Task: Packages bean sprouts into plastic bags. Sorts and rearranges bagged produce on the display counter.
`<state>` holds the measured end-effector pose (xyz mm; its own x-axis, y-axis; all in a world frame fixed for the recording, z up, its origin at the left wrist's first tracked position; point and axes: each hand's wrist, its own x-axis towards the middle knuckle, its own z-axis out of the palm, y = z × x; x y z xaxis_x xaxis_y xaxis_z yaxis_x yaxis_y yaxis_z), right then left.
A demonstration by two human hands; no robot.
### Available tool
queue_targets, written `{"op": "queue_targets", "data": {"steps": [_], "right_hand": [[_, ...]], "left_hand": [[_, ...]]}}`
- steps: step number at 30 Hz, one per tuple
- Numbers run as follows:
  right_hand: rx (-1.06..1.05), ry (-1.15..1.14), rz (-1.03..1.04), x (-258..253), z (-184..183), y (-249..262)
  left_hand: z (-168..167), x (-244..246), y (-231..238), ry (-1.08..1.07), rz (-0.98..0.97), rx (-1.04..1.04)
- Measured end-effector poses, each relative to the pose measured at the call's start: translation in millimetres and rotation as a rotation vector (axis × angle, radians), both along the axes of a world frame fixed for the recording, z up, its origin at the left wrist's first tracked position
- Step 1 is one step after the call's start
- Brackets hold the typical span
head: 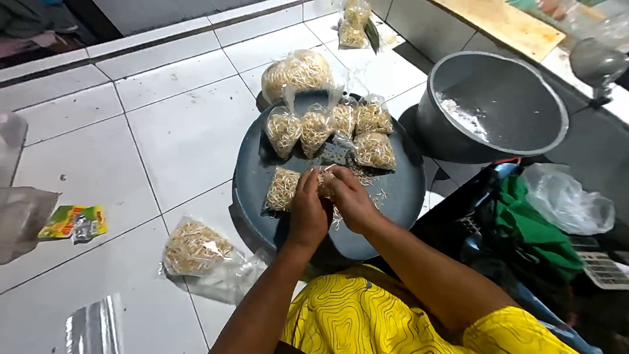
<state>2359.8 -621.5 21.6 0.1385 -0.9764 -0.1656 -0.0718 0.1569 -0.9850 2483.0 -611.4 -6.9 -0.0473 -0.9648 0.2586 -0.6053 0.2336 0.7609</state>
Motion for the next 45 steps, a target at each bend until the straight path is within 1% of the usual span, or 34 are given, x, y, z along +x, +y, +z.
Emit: {"op": "queue_targets", "data": {"steps": [2, 3, 5, 7, 9, 11, 14, 16, 17, 20, 22, 24, 26, 28, 30, 32, 35, 37, 38, 40, 42, 45], "right_hand": [[-0.243, 0.371, 0.177, -7, 17, -4], [-0.333, 0.523, 0.229, -9, 28, -6], [-0.458, 0.706, 0.249, -8, 49, -9], [-0.593, 0.801, 0.228, -8, 61, -15], [-0.730, 0.818, 0.203, -9, 68, -25], [-0.807, 0.861, 0.257, -12, 75, -37], [-0.840, 1.006, 0.389, -18, 79, -55], [-0.848, 1.013, 0.416, -21, 80, -65], [-0.852, 1.007, 0.422, -22, 82, -71], [-0.825, 0.997, 0.465, -19, 86, -77], [-0.823, 0.989, 0.485, -14, 87, -77], [-0.845, 0.995, 0.482, -11, 87, -79], [-0.857, 1.007, 0.476, -11, 88, -83], [-0.854, 1.023, 0.476, -14, 92, -86], [-0.875, 1.004, 0.452, -16, 102, -87], [-0.916, 0.969, 0.432, -17, 108, -88], [-0.898, 0.959, 0.519, -12, 107, -93], [-0.891, 0.929, 0.507, -15, 107, -97], [-0.897, 0.914, 0.484, -18, 108, -99], [-0.904, 0.898, 0.472, -21, 106, -100], [-0.913, 0.862, 0.478, -22, 102, -99], [-0.974, 0.736, 0.369, -25, 101, -100]], "left_hand": [[13, 9, -2, 0.018, 0.016, -0.020], [21, 12, -4, 0.027, 0.020, -0.011], [37, 21, -8, 0.020, 0.008, 0.000], [52, 32, -15, 0.002, -0.037, 0.022], [68, 45, -25, 0.021, -0.087, 0.060], [87, 58, -33, 0.075, -0.112, 0.132], [118, 72, -37, 0.191, -0.137, 0.198], [133, 79, -43, 0.136, -0.162, 0.220], [138, 81, -46, 0.064, -0.170, 0.211], [143, 82, -55, -0.266, -0.200, 0.095], [147, 80, -56, -0.431, -0.221, 0.047], [150, 80, -52, -0.583, -0.243, 0.047], [151, 84, -51, -0.723, -0.251, 0.094], [148, 92, -51, -0.815, -0.202, 0.104], [152, 105, -52, -0.813, -0.152, 0.041], [163, 114, -52, -0.776, -0.150, -0.003], [172, 118, -54, -0.743, -0.249, -0.060], [176, 124, -59, -0.724, -0.298, -0.128], [175, 127, -60, -0.709, -0.305, -0.130], [169, 130, -59, -0.660, -0.331, -0.068], [158, 130, -60, -0.595, -0.384, -0.027], [152, 133, -64, -0.480, -0.375, -0.106]]}}
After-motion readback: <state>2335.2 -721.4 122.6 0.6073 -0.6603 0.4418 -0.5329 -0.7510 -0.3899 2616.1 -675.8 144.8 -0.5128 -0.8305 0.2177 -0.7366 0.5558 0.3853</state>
